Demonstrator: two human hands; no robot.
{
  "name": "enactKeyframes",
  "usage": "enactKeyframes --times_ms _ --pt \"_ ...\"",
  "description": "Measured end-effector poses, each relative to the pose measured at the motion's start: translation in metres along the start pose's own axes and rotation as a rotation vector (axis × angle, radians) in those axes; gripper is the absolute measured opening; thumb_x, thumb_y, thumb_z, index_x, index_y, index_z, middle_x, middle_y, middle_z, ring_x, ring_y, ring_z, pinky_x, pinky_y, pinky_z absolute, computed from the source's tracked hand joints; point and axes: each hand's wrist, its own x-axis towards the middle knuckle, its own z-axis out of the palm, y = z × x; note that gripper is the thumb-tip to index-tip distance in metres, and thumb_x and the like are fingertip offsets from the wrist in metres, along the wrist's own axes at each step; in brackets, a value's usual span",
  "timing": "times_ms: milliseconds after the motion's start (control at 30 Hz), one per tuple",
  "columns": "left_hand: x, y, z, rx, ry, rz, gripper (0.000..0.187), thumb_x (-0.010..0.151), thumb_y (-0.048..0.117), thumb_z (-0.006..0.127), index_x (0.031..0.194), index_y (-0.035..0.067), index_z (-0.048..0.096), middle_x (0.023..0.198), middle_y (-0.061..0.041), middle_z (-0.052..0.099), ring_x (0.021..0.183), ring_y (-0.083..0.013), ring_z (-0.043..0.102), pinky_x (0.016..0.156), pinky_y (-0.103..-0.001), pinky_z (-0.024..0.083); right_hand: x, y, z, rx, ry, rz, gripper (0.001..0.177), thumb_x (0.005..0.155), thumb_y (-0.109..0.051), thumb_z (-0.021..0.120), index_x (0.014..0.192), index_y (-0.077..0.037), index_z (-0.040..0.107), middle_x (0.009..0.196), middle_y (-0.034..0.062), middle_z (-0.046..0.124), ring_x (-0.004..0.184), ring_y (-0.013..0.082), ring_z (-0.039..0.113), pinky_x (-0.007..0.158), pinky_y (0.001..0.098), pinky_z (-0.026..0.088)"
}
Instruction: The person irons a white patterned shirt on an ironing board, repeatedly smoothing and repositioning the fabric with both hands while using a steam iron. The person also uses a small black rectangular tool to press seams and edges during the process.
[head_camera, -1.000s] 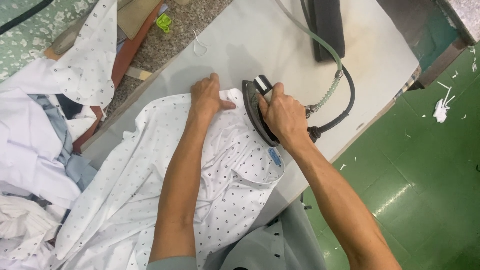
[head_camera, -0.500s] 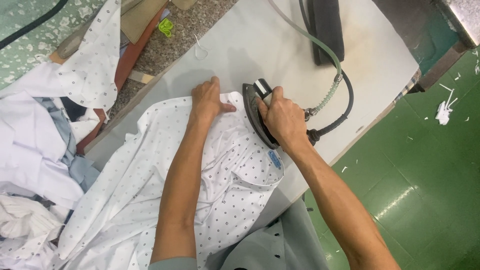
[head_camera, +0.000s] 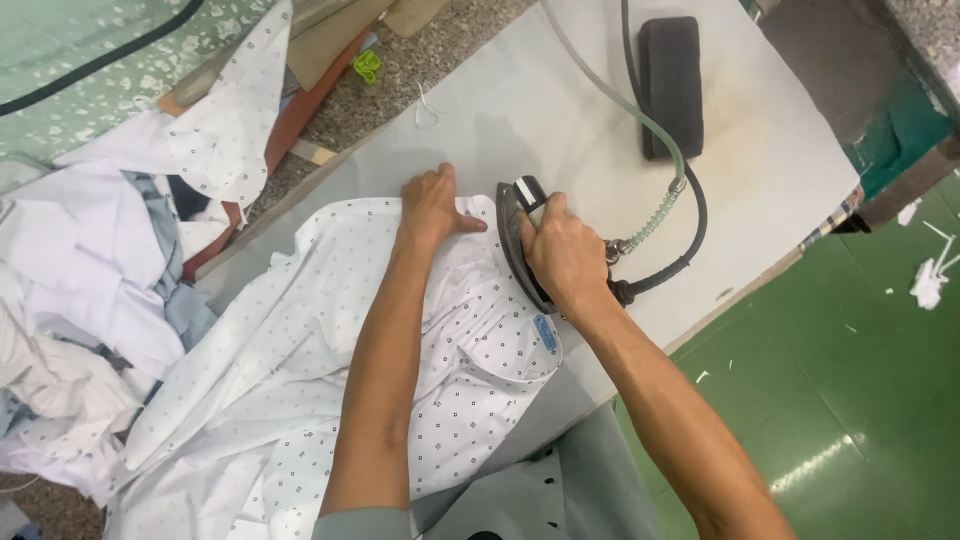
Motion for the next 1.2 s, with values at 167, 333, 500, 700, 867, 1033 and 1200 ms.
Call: enactKeyframes --times_ms 167,333,500,700,867,1033,1200 --pt "0.008 -0.02 -0.015 -0.285 0.078 -0.001 0.054 0.077 0.035 0.088 0.111 0.0 0.064 0.107 -0.026 0.071 0.111 -0.0456 0.067 0.095 -0.058 0.05 -0.007 0.005 -0.025 0.051 -0.089 -0.107 0.041 0.105 -0.044 0.048 0.112 -0.004 0.051 0.086 0.0265 0.073 0.085 0.0446 0.076 0.072 0.0534 0.061" --pt "0.054 0.047 -0.009 -0.307 0.688 -0.011 0.018 0.1 0.024 0.067 0.099 0.006 0.068 0.09 -0.015 0.072 0.091 -0.0341 0.072 0.079 -0.046 0.058 -0.015 0.063 -0.039 -0.022 -0.102 -0.408 0.04 0.102 -0.042 0.052 0.115 -0.005 0.054 0.082 0.0246 0.073 0.078 0.0414 0.077 0.064 0.0497 0.062" --pt "0.092 0.181 0.049 -0.212 0.496 0.007 0.023 0.1 0.022 0.057 0.113 0.005 0.065 0.11 -0.015 0.059 0.106 -0.0344 0.059 0.089 -0.044 0.049 -0.019 0.19 -0.057 -0.163 -0.208 -0.458 0.043 0.099 -0.049 0.056 0.112 -0.008 0.057 0.09 0.0252 0.074 0.076 0.0429 0.077 0.067 0.0525 0.061" --pt "0.127 0.317 0.105 -0.191 0.363 -0.097 0.125 0.077 0.087 0.049 0.16 -0.003 0.02 0.168 -0.027 0.015 0.144 -0.0442 0.03 0.112 -0.054 0.03 0.011 0.332 -0.105 -0.128 -0.339 0.089 0.058 0.098 -0.064 0.043 0.115 -0.009 0.046 0.099 0.0259 0.076 0.096 0.0502 0.071 0.079 0.0593 0.054" --pt "0.108 0.303 0.122 -0.115 0.546 -0.067 0.083 0.083 0.038 0.068 0.153 0.004 0.042 0.141 -0.03 0.04 0.117 -0.0416 0.047 0.097 -0.048 0.045 0.039 0.35 -0.122 -0.054 -0.199 0.101 0.065 0.094 -0.063 0.05 0.123 -0.005 0.044 0.105 0.041 0.069 0.099 0.0645 0.061 0.08 0.063 0.047" --pt "-0.002 0.262 0.107 -0.196 0.7 -0.055 0.072 0.08 0.033 0.07 0.142 0.001 0.051 0.123 -0.032 0.05 0.096 -0.0432 0.049 0.081 -0.052 0.047 0.093 0.299 -0.129 -0.054 -0.236 0.008 0.068 0.099 -0.064 0.043 0.124 -0.001 0.044 0.107 0.0415 0.068 0.099 0.0633 0.062 0.082 0.0619 0.047" --pt "-0.051 0.244 0.117 -0.228 0.432 -0.146 0.071 0.091 0.03 0.067 0.148 -0.008 0.048 0.136 -0.041 0.046 0.111 -0.0442 0.051 0.091 -0.048 0.042 0.157 0.265 -0.103 -0.102 -0.066 -0.157 0.074 0.102 -0.066 0.051 0.14 -0.002 0.047 0.109 0.0369 0.072 0.105 0.0541 0.07 0.087 0.0602 0.056"
